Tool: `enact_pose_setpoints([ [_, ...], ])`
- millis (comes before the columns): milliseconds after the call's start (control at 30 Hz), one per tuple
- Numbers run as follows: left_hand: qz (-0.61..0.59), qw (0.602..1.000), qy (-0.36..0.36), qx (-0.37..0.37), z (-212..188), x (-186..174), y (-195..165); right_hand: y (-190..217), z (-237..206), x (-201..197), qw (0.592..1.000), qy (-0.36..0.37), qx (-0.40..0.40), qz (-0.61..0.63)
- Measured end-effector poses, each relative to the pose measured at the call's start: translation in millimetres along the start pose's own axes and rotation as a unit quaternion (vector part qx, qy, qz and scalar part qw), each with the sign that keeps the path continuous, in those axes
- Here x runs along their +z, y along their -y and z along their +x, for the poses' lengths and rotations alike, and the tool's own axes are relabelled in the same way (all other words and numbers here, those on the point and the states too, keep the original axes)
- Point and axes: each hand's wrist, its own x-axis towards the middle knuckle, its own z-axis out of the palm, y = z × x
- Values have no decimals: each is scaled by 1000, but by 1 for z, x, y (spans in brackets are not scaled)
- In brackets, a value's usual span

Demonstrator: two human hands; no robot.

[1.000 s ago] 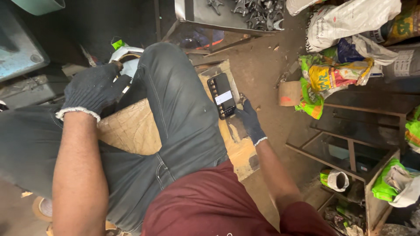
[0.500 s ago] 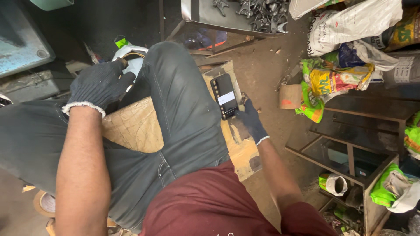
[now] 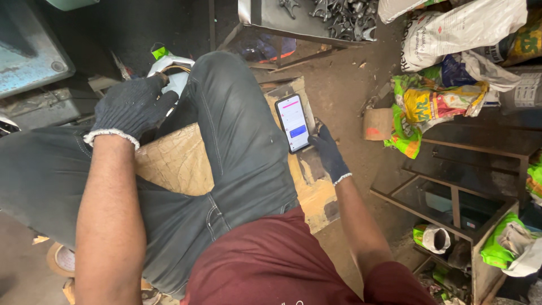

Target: The person sits on the floor at a bench grinder and grinds small metal workpieces against the spinning wheel, producing sparks. They hold each piece with gloved hands, rotate it to grind different edges, set finished pieces aside, and briefly touch a phone on the floor between pieces.

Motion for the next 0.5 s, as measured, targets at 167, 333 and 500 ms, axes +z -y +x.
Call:
enact_pose_setpoints([
  [167, 2, 1000, 4, -3, 1, 0, -1, 7, 8, 3, 1000, 10, 1, 17],
  [333, 4, 1000, 5, 2, 1, 3, 0, 10, 9, 4, 1000, 13, 8, 1],
  [500, 4, 1000, -3, 17, 1, 6, 1, 6, 15, 11, 1000, -13, -13, 3],
])
